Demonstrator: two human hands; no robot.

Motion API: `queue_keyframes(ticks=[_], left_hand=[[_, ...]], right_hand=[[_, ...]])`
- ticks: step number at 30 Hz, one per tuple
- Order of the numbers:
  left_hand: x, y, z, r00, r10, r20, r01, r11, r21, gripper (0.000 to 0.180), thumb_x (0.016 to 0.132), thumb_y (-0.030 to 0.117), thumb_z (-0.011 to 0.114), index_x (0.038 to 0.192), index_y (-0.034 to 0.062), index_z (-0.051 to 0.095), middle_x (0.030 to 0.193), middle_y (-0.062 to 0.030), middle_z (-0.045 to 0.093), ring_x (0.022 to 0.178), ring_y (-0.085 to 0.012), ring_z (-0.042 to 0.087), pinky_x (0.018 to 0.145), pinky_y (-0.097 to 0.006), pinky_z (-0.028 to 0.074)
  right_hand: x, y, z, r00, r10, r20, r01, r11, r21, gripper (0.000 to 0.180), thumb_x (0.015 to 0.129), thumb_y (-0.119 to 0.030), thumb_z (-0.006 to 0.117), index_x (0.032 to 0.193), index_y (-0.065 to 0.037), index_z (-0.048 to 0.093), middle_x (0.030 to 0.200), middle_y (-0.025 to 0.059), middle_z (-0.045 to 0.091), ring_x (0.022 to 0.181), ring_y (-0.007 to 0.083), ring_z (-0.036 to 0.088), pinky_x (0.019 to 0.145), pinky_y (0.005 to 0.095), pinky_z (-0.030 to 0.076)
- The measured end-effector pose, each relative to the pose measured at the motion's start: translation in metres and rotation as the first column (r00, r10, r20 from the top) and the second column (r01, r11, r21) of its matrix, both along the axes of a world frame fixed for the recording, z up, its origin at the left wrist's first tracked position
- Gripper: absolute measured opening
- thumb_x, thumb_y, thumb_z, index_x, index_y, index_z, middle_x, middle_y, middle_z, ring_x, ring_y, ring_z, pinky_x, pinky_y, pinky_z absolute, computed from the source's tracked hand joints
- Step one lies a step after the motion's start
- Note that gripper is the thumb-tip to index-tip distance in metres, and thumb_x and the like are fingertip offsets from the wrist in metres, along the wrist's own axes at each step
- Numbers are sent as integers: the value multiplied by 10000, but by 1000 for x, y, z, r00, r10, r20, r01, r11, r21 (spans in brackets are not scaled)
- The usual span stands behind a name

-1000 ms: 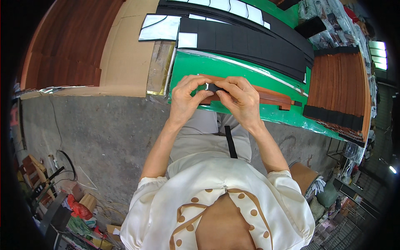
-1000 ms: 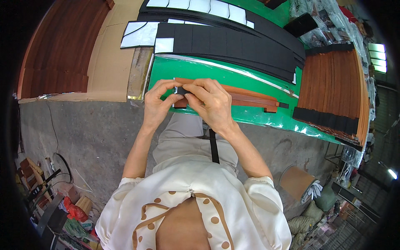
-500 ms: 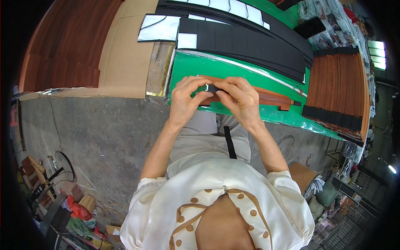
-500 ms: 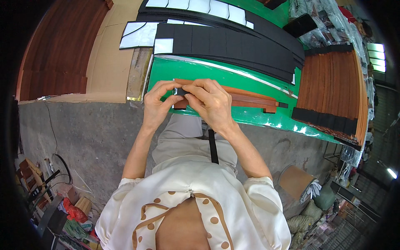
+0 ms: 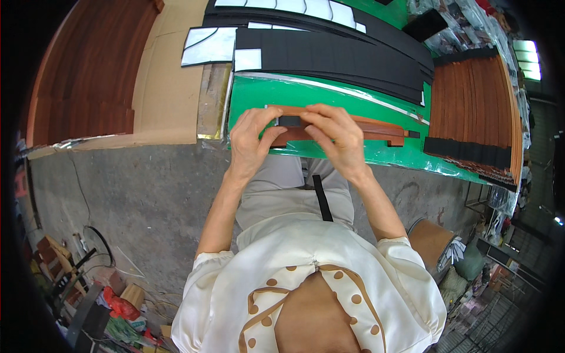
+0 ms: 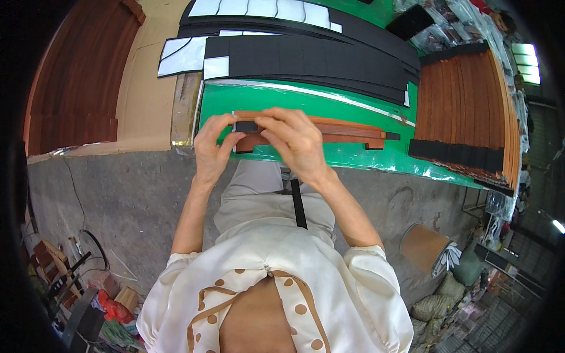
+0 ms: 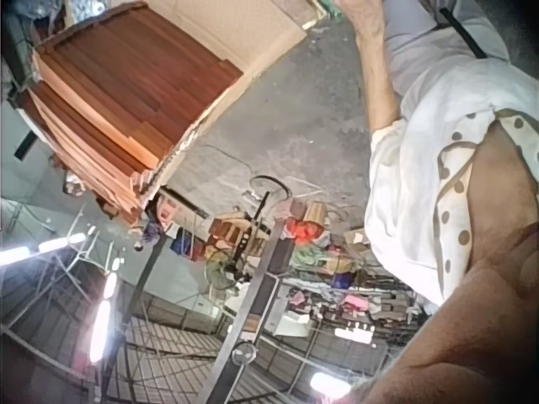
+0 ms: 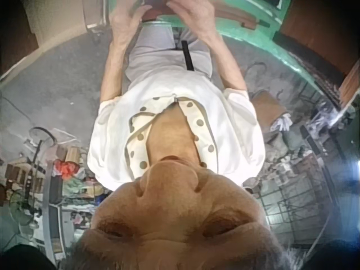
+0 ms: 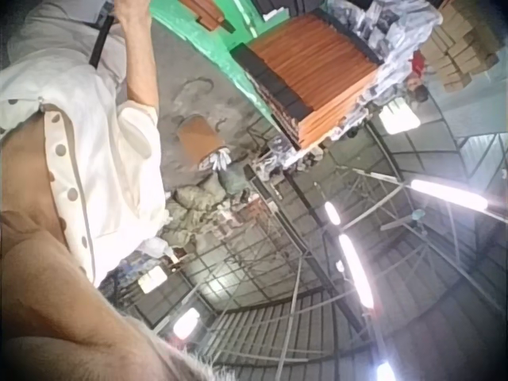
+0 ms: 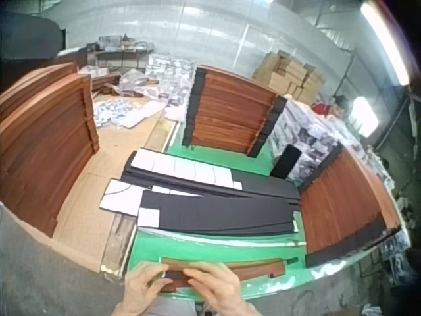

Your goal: Applying black adhesive foam strips to wooden furniture components.

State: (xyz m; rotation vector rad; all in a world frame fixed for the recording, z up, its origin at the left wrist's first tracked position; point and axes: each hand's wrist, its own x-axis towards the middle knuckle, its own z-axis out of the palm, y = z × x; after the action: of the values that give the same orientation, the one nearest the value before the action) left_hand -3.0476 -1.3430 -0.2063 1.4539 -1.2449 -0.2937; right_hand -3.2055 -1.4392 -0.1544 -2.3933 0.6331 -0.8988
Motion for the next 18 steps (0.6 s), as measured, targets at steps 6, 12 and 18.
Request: queue_keyframes(ticks=[6,12,18], left_hand=[[-6,-9,-4,925,88,369,-13,979,-202,308,737,9,672,1023,108,617,879,-107,631,746,-271,609,577,-352,483],[-15,-1,-12,883,149,445,-77,981,-176,234,823,62,633,1048,123,612,957,-144,616,768,-305,607,604,-365,492],[-23,9,19,970,86,229,-114,987,113,356,982,291,427,1173,21,558,1093,-193,592,994,-360,568,857,-393,441]], right_hand=[[3,13,-4,998,-57,-31,48,970,-240,344,638,20,652,973,-56,671,980,78,648,874,258,617,744,349,523],[-9,10,0,999,-31,-41,23,980,-196,339,665,-7,657,998,-68,649,1019,85,625,948,279,595,794,376,508],[-110,-56,17,867,-497,-32,467,833,-299,260,795,-55,593,1055,-64,589,1013,113,610,926,293,593,787,391,493]])
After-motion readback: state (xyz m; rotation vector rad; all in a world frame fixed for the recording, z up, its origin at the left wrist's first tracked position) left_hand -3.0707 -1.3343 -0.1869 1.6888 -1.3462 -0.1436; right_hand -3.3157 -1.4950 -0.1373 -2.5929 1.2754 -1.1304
